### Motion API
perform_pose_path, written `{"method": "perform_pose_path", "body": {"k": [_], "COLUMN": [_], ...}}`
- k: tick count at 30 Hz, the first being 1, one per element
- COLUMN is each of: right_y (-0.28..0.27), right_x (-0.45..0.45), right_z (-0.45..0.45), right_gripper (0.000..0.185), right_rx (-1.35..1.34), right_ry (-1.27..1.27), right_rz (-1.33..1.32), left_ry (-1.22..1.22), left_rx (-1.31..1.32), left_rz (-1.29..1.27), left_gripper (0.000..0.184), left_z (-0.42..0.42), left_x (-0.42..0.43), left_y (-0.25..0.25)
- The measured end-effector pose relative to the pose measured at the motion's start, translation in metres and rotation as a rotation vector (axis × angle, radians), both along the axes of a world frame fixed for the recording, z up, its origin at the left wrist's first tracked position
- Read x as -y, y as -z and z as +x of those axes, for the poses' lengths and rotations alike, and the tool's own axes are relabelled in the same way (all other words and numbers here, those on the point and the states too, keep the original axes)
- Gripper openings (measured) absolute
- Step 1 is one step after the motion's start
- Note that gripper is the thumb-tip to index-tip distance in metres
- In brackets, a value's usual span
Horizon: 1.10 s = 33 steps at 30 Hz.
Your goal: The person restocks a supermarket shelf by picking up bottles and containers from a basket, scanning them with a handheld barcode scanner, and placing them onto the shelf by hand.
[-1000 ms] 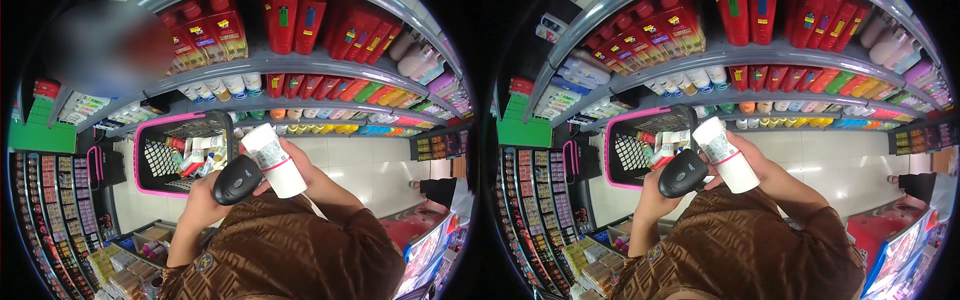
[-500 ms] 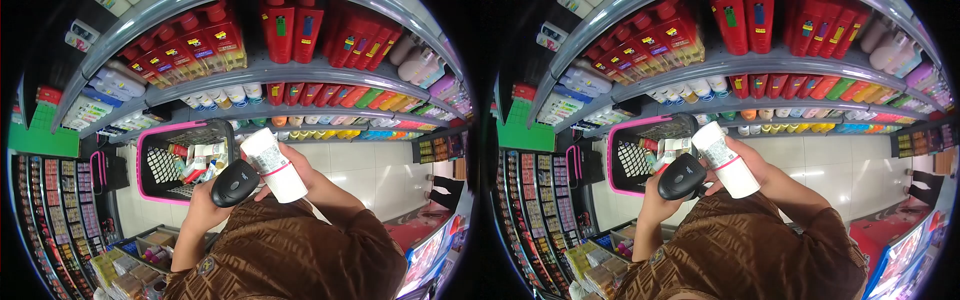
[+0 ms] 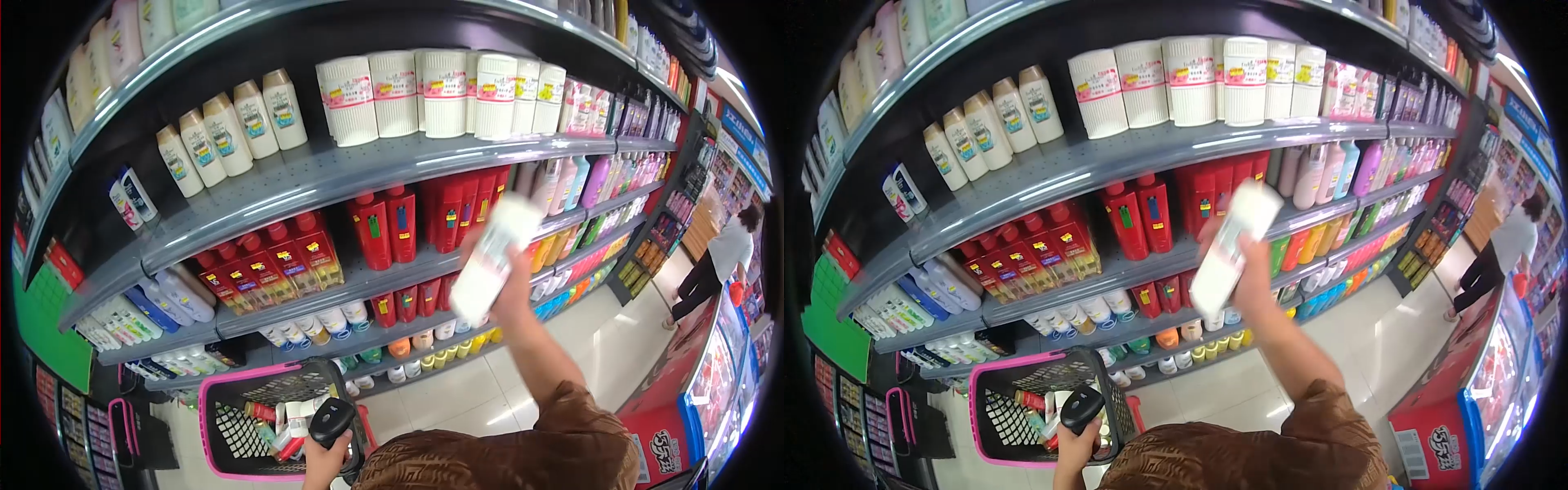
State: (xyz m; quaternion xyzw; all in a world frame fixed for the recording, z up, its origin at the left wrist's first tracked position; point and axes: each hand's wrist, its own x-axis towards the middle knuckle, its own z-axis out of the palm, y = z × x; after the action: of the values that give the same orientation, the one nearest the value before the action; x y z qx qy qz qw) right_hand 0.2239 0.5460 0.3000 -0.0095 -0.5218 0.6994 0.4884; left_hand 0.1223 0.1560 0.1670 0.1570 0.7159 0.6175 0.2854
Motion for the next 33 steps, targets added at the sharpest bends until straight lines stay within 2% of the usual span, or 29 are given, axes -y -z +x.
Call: {"method": "perform_pose_path", "body": {"k": [1, 2, 4, 7, 9, 12, 16, 18, 19, 22, 24, 25, 27, 28, 30, 31, 33], "right_y": [-0.035, -0.068, -0.124, -0.174, -0.185, -0.182, -0.170, -0.168, -0.166, -0.167, -0.159, -0.154, -0.151, -0.147, -0.138, -0.133, -0.128], "right_x": [-0.010, -0.027, -0.045, -0.071, -0.083, -0.090, -0.099, -0.097, -0.095, -0.092, -0.098, -0.100, -0.090, -0.092, -0.097, -0.100, -0.100], "right_z": [-0.008, -0.007, -0.029, -0.056, -0.074, -0.092, -0.108, -0.111, -0.110, -0.109, -0.115, -0.116, -0.114, -0.115, -0.117, -0.116, -0.114], "right_gripper": [0.059, 0.057, 0.063, 0.085, 0.099, 0.103, 0.106, 0.106, 0.106, 0.103, 0.099, 0.099, 0.085, 0.085, 0.065, 0.065, 0.048], "right_rx": [-0.184, -0.245, -0.376, -0.176, 0.016, 0.198, 0.221, 0.413, 0.414, 0.574, 0.431, 0.434, 0.301, 0.300, 0.158, 0.160, 0.298], "right_ry": [0.151, 0.291, 0.567, 0.755, 0.931, 0.979, 1.037, 1.136, 1.134, 1.201, 1.366, 1.371, 1.420, 1.422, 1.461, 1.465, 1.289], "right_rz": [0.051, 0.246, 0.351, 0.547, 0.586, 0.607, 0.617, 0.577, 0.573, 0.623, 0.704, 0.700, 0.695, 0.695, 0.778, 0.774, 0.790], "left_ry": [-0.014, -0.016, 0.021, 0.029, 0.036, -0.009, -0.058, 0.049, 0.047, 0.050, 0.036, 0.042, 0.074, 0.076, 0.038, 0.042, 0.093], "left_rx": [0.006, 0.001, -0.048, -0.080, -0.085, -0.063, -0.054, -0.028, -0.029, 0.019, -0.028, -0.029, -0.012, -0.014, -0.032, -0.034, 0.027], "left_rz": [0.007, 0.016, 0.014, -0.014, -0.021, 0.022, 0.027, -0.002, -0.006, -0.065, -0.027, -0.031, -0.167, -0.166, -0.076, -0.078, -0.042], "left_gripper": [0.008, 0.008, 0.007, 0.007, 0.007, 0.008, 0.013, 0.042, 0.042, 0.039, 0.035, 0.035, 0.033, 0.033, 0.031, 0.031, 0.032], "left_z": [0.001, 0.000, 0.001, 0.008, 0.013, 0.020, 0.024, 0.029, 0.030, 0.032, 0.034, 0.034, 0.034, 0.036, 0.040, 0.040, 0.038], "left_x": [0.001, 0.001, 0.001, -0.002, -0.002, -0.001, 0.003, 0.007, 0.008, 0.006, 0.006, 0.006, 0.005, 0.005, 0.003, 0.004, 0.008], "left_y": [0.000, 0.002, 0.008, 0.003, 0.003, 0.002, 0.002, -0.021, -0.024, -0.024, -0.018, -0.018, -0.026, -0.027, -0.027, -0.027, -0.023]}}
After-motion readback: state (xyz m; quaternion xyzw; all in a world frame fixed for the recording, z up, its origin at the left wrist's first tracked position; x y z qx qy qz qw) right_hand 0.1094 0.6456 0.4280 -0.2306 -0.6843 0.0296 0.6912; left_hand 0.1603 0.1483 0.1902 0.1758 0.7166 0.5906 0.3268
